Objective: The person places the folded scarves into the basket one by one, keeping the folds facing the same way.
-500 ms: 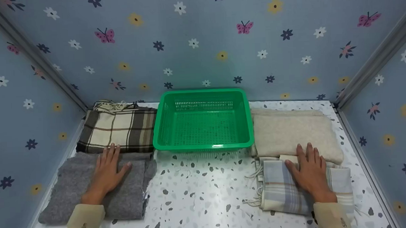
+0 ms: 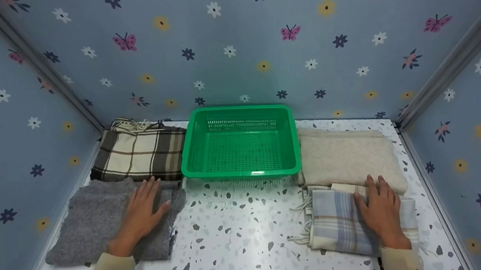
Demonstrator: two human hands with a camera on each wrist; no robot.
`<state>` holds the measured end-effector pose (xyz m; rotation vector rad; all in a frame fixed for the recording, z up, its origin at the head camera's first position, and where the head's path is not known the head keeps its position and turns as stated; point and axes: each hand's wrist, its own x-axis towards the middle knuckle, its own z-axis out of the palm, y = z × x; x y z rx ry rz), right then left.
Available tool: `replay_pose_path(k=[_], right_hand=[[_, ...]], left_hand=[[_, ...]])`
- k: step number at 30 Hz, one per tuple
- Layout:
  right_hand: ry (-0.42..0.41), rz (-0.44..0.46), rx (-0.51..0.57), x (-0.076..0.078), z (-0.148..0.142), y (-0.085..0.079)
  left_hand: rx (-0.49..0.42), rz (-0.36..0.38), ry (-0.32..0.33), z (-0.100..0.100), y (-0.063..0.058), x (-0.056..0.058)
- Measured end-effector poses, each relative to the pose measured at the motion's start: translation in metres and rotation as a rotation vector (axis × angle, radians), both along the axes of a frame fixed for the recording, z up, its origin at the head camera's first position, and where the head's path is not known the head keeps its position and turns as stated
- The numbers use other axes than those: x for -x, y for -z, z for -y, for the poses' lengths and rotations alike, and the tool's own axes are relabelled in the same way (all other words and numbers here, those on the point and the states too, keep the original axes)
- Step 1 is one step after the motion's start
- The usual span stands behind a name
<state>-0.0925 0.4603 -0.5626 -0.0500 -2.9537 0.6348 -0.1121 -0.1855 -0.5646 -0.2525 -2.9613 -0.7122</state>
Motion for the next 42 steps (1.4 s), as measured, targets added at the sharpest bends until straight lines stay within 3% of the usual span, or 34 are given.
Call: replay_pose_path(k=[12,23,30,36,42], right_hand=[[0.082,-0.069,-0.001,-0.013,-0.022,-0.003],[0.18,-0.079,-0.025,-0.02,-0.037,-0.006],[0.289,-0.041,-0.075,-0.023,-0.046,-0.005],[0.349,0.049,-0.022,-0.024,-0.051,-0.005],[0.332,0.166,0.025,-0.022,-0.06,-0.006]], left_hand=[[-0.028,-0.087,0.088,-0.04,-0.001,-0.011],[-0.061,-0.083,0.139,-0.064,0.006,-0.02],[-0.09,-0.016,0.158,-0.075,0.008,-0.026],[-0.074,0.004,0.195,-0.085,0.01,-0.03],[-0.05,0.033,0.215,-0.095,0.01,-0.034]])
